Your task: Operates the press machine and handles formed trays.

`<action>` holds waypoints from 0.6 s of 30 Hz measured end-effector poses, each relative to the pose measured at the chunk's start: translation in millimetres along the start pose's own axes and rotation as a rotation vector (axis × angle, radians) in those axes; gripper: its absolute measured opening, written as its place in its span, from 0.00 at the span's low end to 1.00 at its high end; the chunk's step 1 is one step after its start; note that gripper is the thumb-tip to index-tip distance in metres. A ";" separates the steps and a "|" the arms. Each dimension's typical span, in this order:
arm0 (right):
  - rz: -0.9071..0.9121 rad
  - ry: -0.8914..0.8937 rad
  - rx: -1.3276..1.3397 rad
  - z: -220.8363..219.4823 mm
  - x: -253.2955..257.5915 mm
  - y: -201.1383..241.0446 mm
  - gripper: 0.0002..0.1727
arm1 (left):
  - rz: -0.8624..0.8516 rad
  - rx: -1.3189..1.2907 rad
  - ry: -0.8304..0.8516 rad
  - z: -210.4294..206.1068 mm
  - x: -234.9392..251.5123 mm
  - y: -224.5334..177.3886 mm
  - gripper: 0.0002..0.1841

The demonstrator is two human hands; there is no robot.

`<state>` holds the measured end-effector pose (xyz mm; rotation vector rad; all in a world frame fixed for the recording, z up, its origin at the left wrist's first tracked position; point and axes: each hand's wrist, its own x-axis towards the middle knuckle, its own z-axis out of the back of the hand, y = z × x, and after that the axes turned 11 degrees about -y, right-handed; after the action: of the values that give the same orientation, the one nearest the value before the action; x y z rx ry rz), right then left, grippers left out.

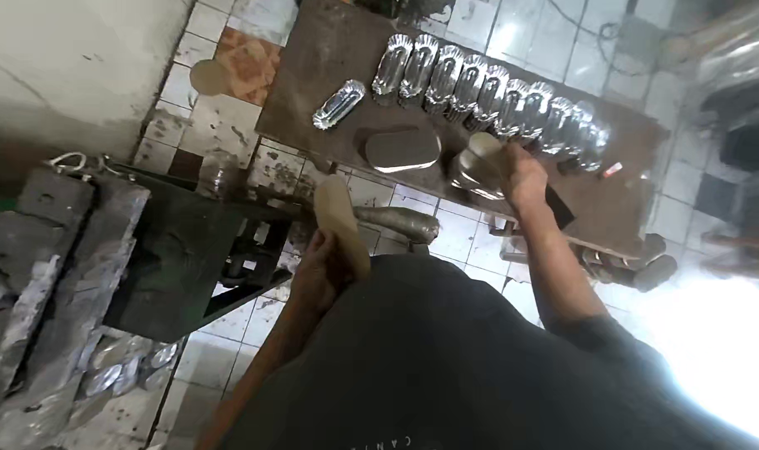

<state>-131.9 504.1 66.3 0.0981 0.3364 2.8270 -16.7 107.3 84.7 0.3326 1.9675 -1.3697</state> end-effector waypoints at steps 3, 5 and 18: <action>-0.014 -0.041 0.246 0.4 -29.2 67.0 0.19 | -0.137 0.037 0.033 58.1 35.3 -26.6 0.19; 0.042 -0.055 0.657 -15.5 -71.1 139.7 0.16 | -0.253 -0.003 0.097 82.6 53.1 -47.8 0.16; 0.291 0.310 1.267 31.7 -132.7 321.3 0.15 | -0.543 -0.137 0.495 74.4 49.6 -113.7 0.23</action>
<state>-91.5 173.2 169.6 -0.0421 2.2290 2.3661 -87.2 -14.5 118.4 0.0694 2.6898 -1.5724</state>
